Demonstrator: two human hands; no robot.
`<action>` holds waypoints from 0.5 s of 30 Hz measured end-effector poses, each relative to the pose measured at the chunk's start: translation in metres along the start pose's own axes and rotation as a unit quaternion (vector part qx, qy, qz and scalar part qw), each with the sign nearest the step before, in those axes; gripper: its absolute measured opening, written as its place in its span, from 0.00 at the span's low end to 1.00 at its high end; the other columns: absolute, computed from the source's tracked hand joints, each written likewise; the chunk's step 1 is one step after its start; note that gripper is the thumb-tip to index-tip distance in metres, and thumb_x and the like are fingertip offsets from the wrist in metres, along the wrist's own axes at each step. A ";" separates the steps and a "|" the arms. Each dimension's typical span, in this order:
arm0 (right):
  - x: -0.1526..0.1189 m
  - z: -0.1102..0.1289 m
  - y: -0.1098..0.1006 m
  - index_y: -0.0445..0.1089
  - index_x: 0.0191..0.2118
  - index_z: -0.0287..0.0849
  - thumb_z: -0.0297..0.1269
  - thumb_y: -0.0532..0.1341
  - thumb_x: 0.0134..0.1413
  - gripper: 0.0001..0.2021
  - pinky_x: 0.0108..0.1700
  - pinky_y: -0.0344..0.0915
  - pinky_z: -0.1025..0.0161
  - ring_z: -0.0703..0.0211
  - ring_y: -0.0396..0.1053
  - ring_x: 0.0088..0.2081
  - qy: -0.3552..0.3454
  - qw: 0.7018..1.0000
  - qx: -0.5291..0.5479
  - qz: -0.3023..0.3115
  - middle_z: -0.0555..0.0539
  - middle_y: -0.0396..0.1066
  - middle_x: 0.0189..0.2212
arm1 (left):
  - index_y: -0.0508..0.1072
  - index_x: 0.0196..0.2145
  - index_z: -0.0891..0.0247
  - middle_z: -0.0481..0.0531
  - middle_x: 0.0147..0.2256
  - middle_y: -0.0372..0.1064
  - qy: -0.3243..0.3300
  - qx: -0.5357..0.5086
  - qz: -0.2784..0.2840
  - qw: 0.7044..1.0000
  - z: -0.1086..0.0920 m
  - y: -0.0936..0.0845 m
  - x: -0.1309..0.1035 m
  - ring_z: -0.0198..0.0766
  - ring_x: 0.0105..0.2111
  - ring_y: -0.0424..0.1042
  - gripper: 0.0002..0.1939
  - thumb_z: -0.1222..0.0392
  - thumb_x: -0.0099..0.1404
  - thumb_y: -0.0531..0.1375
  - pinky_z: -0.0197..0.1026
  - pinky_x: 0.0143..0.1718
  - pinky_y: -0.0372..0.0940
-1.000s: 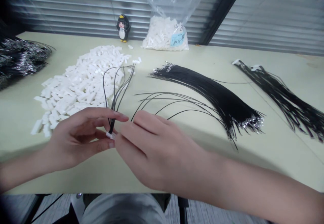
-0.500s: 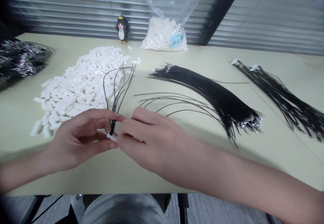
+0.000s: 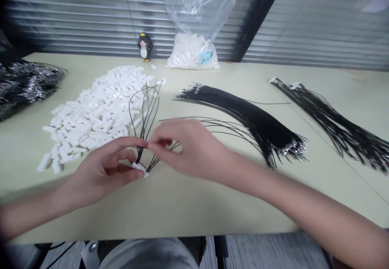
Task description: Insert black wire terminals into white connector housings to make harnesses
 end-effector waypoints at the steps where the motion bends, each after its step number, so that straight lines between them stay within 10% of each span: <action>1: 0.004 -0.013 -0.008 0.71 0.33 0.40 0.33 0.55 0.56 0.08 0.34 0.57 0.74 0.74 0.62 0.30 0.028 0.999 -0.013 -0.036 0.53 0.69 0.29 | 0.64 0.50 0.54 0.46 0.27 0.56 -0.014 -0.002 0.001 1.000 0.001 0.000 0.000 0.32 0.31 0.64 0.19 0.59 0.61 0.60 0.30 0.31 0.65; 8: 0.033 -0.087 0.013 0.71 0.40 0.41 0.36 0.56 0.54 0.11 0.43 0.57 0.66 0.62 0.64 0.43 0.063 0.977 -0.190 0.068 0.46 0.68 0.40 | 0.63 0.50 0.54 0.45 0.27 0.53 -0.070 -0.025 0.021 0.997 0.005 0.003 0.000 0.32 0.31 0.66 0.20 0.59 0.61 0.60 0.32 0.32 0.63; 15: 0.034 -0.084 0.024 0.66 0.34 0.35 0.33 0.51 0.58 0.09 0.37 0.54 0.68 0.66 0.61 0.35 0.025 0.975 -0.191 0.109 0.45 0.65 0.33 | 0.64 0.49 0.56 0.44 0.25 0.55 -0.071 -0.049 0.003 0.996 0.005 0.001 0.002 0.31 0.28 0.64 0.20 0.62 0.59 0.61 0.31 0.28 0.59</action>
Point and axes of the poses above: each hand's wrist, its own x-axis towards the middle knuckle, its own y-axis out of the palm, z = x × y, the point moved 9 cm from there along x, towards the middle knuckle
